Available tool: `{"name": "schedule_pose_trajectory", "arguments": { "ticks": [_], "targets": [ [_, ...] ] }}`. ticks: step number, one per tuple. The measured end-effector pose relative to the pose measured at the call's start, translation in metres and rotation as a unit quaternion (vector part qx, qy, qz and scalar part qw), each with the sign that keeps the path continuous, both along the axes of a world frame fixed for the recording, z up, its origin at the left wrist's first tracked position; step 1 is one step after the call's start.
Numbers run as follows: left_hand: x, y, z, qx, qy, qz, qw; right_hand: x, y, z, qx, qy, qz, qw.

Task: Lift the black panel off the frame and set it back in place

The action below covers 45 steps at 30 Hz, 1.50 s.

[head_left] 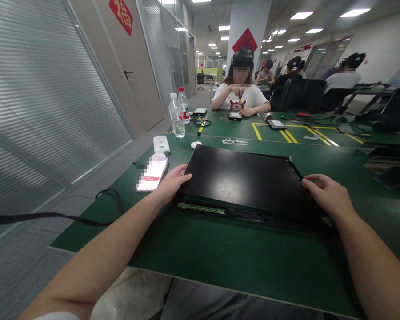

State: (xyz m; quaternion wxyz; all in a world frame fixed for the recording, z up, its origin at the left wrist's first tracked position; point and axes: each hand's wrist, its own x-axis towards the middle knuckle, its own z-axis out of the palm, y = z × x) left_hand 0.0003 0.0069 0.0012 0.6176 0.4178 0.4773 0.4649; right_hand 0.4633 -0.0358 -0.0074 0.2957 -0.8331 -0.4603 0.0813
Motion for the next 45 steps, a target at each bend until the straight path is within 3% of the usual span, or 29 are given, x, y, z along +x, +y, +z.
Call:
{"name": "schedule_pose_trajectory", "arguments": {
  "ticks": [19, 29, 45],
  "targets": [
    [-0.001, 0.000, -0.001, 0.010, -0.009, -0.010, 1.000, 0.007, -0.001, -0.004, 0.009, 0.000, 0.025, 1.000],
    [0.001, 0.000, -0.002, 0.005, -0.006, 0.009, 1.000, 0.023, 0.004, -0.018, 0.016, -0.041, 0.043, 0.998],
    [0.000, -0.001, 0.000, 0.007, -0.028, -0.012, 1.000, 0.014, 0.002, -0.008, 0.003, -0.010, 0.024, 1.000]
  ]
}}
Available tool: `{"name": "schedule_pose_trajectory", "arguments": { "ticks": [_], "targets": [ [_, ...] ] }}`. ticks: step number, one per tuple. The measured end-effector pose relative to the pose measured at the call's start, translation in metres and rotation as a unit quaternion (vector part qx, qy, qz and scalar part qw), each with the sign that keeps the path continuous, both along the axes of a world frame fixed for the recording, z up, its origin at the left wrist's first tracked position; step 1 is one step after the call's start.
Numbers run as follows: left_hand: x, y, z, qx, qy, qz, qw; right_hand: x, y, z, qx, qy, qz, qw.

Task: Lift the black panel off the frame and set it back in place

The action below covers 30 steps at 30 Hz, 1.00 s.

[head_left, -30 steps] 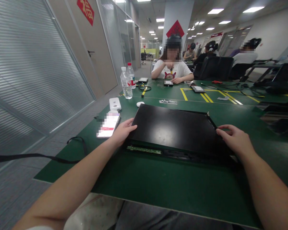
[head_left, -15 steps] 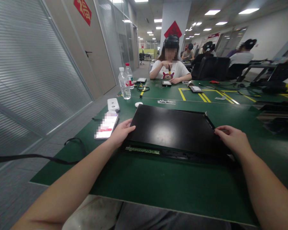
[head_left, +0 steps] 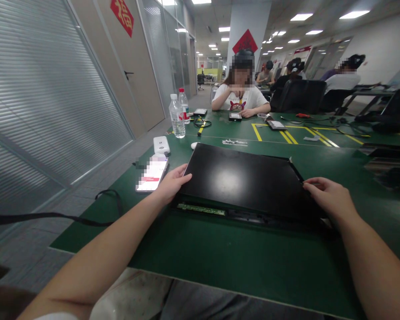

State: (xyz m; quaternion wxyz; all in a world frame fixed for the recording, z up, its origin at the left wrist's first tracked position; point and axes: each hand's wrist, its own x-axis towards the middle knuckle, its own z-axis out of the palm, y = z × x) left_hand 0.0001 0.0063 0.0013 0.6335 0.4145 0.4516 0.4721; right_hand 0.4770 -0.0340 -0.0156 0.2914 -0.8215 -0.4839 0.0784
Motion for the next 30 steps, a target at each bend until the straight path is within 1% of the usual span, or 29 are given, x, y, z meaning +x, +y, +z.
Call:
{"name": "schedule_pose_trajectory", "arguments": {
  "ticks": [7, 14, 17, 21, 25, 30],
  "targets": [
    [-0.001, 0.002, 0.001, -0.008, -0.002, 0.005, 1.000, -0.002, -0.001, 0.001, 0.019, -0.012, 0.006, 1.000],
    [0.001, 0.000, 0.007, -0.027, 0.006, 0.008, 1.000, -0.003, -0.002, 0.002, 0.008, -0.008, 0.006, 1.000],
    [-0.001, 0.001, 0.010, -0.036, 0.005, 0.001, 0.999, -0.006, -0.003, 0.005, -0.003, 0.000, -0.002, 1.000],
    [-0.003, 0.002, 0.011, -0.049, 0.002, 0.006, 0.999, -0.007, -0.003, 0.007, 0.001, 0.012, -0.013, 1.000],
    [-0.003, 0.002, 0.010, -0.053, -0.008, 0.010, 0.999, -0.004, -0.002, 0.004, 0.001, 0.021, -0.021, 1.000],
    [-0.004, 0.004, 0.004, -0.051, -0.007, 0.018, 0.999, -0.001, -0.001, 0.002, -0.005, 0.017, -0.027, 0.999]
  ]
}}
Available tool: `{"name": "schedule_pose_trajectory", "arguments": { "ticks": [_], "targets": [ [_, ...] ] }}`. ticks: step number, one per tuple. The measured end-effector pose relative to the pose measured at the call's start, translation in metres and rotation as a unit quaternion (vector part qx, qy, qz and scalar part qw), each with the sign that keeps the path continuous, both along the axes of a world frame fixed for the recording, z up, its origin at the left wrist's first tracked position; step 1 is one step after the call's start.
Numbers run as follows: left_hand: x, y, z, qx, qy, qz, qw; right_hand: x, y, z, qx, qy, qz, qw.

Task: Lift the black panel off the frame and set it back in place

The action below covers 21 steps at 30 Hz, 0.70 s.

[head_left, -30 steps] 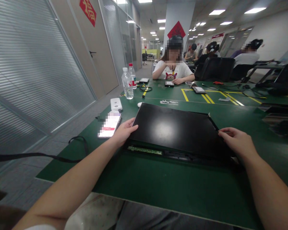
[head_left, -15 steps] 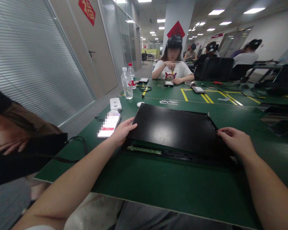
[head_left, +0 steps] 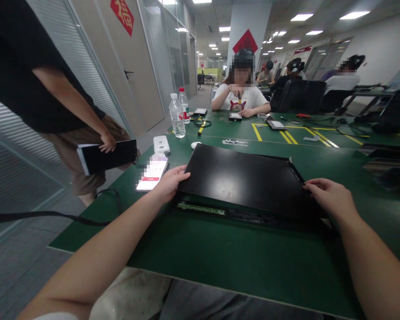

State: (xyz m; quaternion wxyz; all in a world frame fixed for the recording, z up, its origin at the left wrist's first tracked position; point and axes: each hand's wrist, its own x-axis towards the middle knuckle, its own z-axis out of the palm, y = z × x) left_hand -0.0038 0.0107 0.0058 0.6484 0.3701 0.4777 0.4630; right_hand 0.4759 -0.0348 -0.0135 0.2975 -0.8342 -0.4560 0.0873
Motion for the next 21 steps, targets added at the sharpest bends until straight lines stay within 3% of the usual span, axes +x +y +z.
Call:
{"name": "schedule_pose_trajectory", "arguments": {
  "ticks": [21],
  "targets": [
    [0.0033, -0.0020, 0.0018, 0.001, 0.011, 0.025, 1.000, -0.0036, -0.0004, 0.0017, 0.007, -0.055, 0.022, 0.998]
  ]
}}
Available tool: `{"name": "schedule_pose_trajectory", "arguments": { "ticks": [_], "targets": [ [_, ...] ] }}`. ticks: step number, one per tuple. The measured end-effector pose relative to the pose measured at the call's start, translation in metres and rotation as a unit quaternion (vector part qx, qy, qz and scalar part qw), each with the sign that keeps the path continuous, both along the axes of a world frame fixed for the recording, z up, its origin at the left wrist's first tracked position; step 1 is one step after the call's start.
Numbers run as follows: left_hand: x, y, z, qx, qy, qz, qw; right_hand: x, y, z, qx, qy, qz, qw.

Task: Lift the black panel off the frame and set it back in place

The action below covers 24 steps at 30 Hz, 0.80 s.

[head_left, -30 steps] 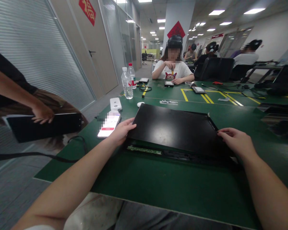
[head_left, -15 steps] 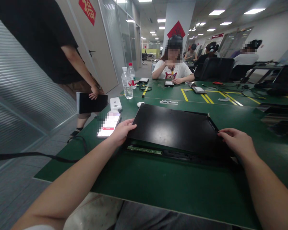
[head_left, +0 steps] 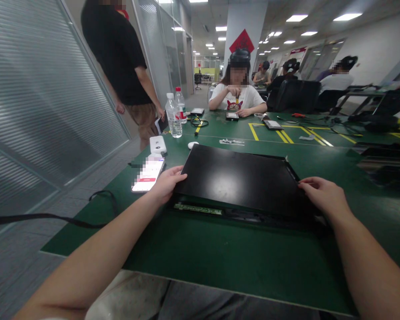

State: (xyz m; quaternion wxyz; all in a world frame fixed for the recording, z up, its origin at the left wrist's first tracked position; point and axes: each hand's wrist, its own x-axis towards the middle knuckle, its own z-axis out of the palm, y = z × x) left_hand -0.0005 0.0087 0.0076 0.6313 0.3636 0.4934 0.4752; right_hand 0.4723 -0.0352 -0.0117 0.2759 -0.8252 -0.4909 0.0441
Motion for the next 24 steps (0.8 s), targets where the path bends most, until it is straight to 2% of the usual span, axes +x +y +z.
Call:
{"name": "schedule_pose_trajectory", "arguments": {
  "ticks": [8, 14, 24],
  "targets": [
    [0.0040, -0.0025, 0.0044, -0.012, 0.009, 0.010, 1.000, -0.0017, -0.0005, 0.0012, 0.005, 0.003, 0.002, 1.000],
    [0.0013, -0.0022, 0.0030, -0.003, -0.005, -0.001, 1.000, -0.0008, -0.0008, 0.0006, -0.020, 0.012, 0.016, 1.000],
    [0.0028, -0.0031, 0.0044, 0.014, -0.008, -0.007, 1.000, 0.0035, 0.0025, -0.0044, -0.005, 0.061, -0.003, 0.998]
  ]
}}
